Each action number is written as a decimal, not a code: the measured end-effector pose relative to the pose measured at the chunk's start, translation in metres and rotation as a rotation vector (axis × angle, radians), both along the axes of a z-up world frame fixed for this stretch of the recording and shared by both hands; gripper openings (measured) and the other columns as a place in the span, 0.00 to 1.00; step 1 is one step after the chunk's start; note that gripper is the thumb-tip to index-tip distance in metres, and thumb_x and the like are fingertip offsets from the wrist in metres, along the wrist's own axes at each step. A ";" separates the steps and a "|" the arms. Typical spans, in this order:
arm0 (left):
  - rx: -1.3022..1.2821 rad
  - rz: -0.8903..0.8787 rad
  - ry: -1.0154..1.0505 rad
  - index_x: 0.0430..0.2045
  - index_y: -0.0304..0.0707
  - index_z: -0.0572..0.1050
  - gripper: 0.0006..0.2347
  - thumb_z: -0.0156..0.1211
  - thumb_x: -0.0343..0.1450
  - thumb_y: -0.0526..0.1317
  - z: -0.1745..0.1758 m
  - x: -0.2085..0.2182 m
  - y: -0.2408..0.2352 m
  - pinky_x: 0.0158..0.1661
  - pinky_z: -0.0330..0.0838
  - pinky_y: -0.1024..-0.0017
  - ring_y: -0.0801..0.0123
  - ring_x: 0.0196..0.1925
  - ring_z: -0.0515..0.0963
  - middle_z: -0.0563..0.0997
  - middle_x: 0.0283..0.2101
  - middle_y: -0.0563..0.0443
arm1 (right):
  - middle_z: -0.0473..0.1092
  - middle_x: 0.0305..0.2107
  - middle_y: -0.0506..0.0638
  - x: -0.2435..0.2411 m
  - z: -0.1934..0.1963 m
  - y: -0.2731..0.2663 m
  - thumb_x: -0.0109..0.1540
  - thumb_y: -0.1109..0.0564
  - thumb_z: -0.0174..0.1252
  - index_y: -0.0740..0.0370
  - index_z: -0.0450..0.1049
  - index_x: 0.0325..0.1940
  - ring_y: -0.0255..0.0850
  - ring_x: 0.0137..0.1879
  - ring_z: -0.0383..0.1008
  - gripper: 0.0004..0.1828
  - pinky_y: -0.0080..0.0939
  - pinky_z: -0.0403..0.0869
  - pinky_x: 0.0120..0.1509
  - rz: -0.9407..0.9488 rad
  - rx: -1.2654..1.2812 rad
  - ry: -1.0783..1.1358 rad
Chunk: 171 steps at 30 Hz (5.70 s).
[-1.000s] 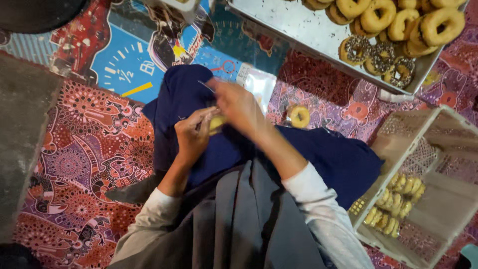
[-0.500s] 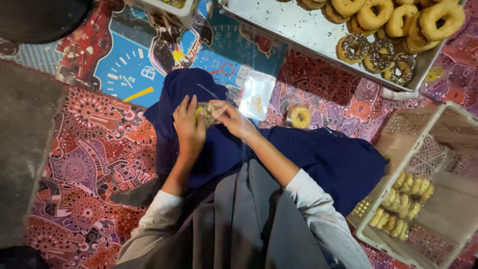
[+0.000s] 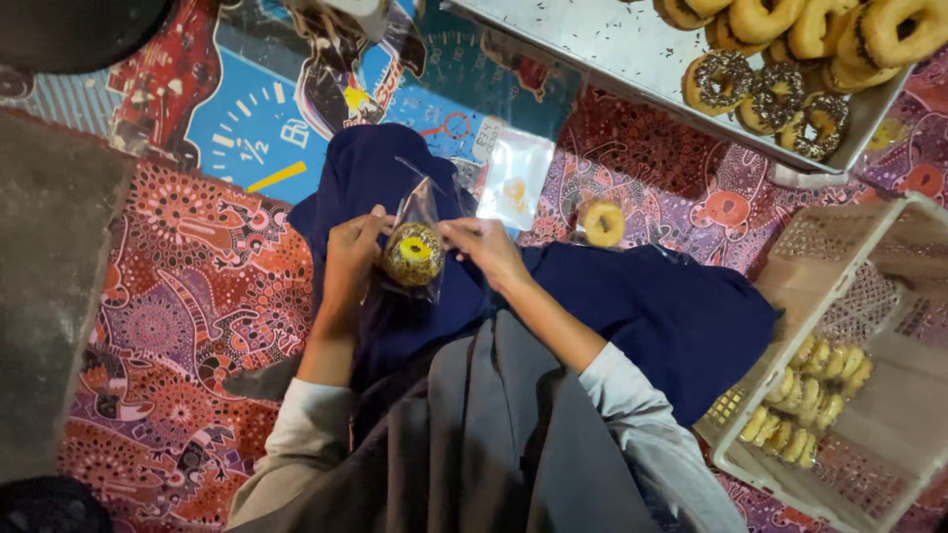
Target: The person sits on a patterned floor mat and repeatedly picks donuts from a metal tray, places each donut into a small clear plastic bag, and then places the sealed bag into a white plastic crate. The person handles donuts with and without toppings.
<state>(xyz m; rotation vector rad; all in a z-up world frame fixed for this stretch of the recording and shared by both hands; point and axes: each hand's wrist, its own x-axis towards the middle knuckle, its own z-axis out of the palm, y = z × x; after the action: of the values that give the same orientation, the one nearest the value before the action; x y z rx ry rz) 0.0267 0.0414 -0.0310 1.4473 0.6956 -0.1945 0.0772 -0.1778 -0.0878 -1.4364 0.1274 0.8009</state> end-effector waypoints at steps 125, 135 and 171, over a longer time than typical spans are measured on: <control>-0.122 -0.657 -0.597 0.62 0.26 0.66 0.23 0.37 0.85 0.51 -0.068 0.077 -0.331 0.66 0.60 0.63 0.56 0.66 0.70 0.71 0.63 0.37 | 0.71 0.55 0.51 0.010 0.003 -0.304 0.56 0.51 0.71 0.63 0.62 0.67 0.40 0.62 0.71 0.40 0.44 0.69 0.69 -0.507 0.143 -0.216; 1.125 -0.948 -0.697 0.53 0.22 0.66 0.24 0.67 0.69 0.40 -0.163 0.173 -0.169 0.53 0.69 0.50 0.32 0.52 0.73 0.72 0.51 0.24 | 0.69 0.55 0.61 -0.074 0.053 -0.601 0.55 0.49 0.69 0.61 0.48 0.74 0.54 0.55 0.78 0.51 0.51 0.75 0.60 -1.320 -0.991 -0.245; 0.955 -0.894 -0.460 0.37 0.30 0.75 0.07 0.63 0.71 0.35 -0.190 0.173 -0.152 0.42 0.73 0.57 0.48 0.38 0.78 0.76 0.39 0.36 | 0.77 0.39 0.60 0.008 0.016 -0.600 0.68 0.54 0.55 0.59 0.82 0.43 0.59 0.45 0.78 0.11 0.57 0.73 0.53 -0.353 -1.233 -0.697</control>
<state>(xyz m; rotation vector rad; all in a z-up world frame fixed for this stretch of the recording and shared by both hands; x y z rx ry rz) 0.1999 -0.1108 -0.2213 2.5478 -0.3639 -0.2071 0.0849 -0.7780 -0.0715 -2.6628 0.3595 -0.2186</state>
